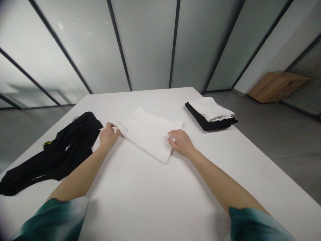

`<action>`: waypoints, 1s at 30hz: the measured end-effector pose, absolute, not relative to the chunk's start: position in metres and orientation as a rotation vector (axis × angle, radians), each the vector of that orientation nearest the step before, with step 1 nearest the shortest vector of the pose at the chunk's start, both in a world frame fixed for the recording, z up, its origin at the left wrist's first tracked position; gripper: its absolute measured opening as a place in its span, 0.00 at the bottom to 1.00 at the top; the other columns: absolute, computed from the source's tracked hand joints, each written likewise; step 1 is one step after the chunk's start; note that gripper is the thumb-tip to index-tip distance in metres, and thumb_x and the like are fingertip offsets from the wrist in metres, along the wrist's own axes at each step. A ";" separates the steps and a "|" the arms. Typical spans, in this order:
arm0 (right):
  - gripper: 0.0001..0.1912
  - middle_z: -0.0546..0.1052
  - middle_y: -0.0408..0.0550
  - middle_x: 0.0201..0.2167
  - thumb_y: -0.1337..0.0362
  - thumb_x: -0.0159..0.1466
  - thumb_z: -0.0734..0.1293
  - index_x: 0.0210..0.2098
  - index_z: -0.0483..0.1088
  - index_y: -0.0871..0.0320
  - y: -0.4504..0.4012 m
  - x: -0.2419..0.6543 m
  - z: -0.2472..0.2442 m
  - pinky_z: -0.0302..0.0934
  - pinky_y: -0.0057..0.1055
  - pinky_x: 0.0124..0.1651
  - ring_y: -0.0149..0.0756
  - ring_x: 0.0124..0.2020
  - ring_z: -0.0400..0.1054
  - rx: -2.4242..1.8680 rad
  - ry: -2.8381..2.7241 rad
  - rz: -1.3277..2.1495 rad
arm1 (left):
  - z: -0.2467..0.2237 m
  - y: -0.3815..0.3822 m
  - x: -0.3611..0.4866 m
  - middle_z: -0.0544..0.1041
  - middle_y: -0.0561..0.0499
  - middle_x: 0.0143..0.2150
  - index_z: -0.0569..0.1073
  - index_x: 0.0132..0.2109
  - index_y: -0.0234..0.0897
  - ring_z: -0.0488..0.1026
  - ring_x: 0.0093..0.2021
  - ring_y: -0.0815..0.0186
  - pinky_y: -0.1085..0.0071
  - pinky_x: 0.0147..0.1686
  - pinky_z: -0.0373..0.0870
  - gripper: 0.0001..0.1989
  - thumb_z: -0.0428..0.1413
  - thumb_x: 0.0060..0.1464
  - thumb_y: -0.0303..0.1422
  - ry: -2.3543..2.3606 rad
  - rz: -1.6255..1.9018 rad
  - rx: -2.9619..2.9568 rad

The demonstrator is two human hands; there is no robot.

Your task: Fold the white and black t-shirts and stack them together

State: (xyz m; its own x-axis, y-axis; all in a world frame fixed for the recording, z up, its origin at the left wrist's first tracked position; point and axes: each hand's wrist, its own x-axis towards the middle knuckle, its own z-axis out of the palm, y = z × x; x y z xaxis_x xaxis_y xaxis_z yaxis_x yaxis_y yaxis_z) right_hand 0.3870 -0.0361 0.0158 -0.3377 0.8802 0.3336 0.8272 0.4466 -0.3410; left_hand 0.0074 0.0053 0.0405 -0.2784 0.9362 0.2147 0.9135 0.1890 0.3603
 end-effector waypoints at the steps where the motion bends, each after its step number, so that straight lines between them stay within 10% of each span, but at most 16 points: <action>1: 0.21 0.75 0.58 0.58 0.56 0.65 0.63 0.54 0.75 0.56 -0.031 0.392 0.011 0.57 0.50 0.60 0.54 0.60 0.66 -1.505 -2.201 0.099 | 0.041 0.004 0.010 0.79 0.46 0.36 0.71 0.52 0.39 0.77 0.42 0.53 0.63 0.38 0.66 0.16 0.50 0.60 0.39 2.341 0.618 1.858; 8: 0.30 0.67 0.61 0.66 0.48 0.65 0.65 0.62 0.69 0.56 -0.014 0.409 -0.002 0.57 0.51 0.62 0.59 0.64 0.62 -1.850 -2.172 0.053 | 0.038 -0.007 0.039 0.82 0.44 0.41 0.77 0.40 0.39 0.78 0.45 0.53 0.61 0.47 0.69 0.16 0.50 0.60 0.44 1.862 0.403 2.187; 15: 0.18 0.81 0.52 0.34 0.57 0.69 0.59 0.46 0.78 0.58 -0.023 0.403 0.008 0.62 0.43 0.51 0.45 0.39 0.74 -1.542 -2.153 0.027 | 0.023 0.005 0.025 0.65 0.32 0.68 0.65 0.65 0.29 0.61 0.68 0.44 0.48 0.66 0.55 0.33 0.54 0.59 0.46 2.195 0.487 2.238; 20: 0.22 0.75 0.58 0.57 0.58 0.66 0.63 0.56 0.74 0.58 -0.015 0.411 -0.009 0.61 0.48 0.58 0.52 0.57 0.68 -1.512 -2.137 -0.050 | 0.023 -0.004 0.028 0.76 0.38 0.58 0.71 0.60 0.34 0.73 0.58 0.53 0.57 0.60 0.67 0.26 0.50 0.62 0.46 1.729 0.596 2.457; 30: 0.23 0.75 0.56 0.58 0.53 0.69 0.61 0.59 0.72 0.55 -0.008 0.412 -0.020 0.61 0.52 0.60 0.53 0.58 0.68 -1.590 -2.178 0.039 | 0.015 0.005 0.042 0.58 0.37 0.73 0.63 0.68 0.38 0.53 0.72 0.44 0.45 0.67 0.51 0.42 0.54 0.55 0.60 1.743 0.238 2.487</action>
State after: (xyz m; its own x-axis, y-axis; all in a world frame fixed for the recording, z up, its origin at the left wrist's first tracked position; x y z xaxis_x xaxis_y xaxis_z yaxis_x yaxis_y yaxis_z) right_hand 0.4115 -0.0077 -0.0196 -0.2415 0.9122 0.3309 0.8998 0.3382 -0.2756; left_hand 0.0425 0.0046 0.0147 0.3347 0.9395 0.0728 0.9246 -0.3423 0.1672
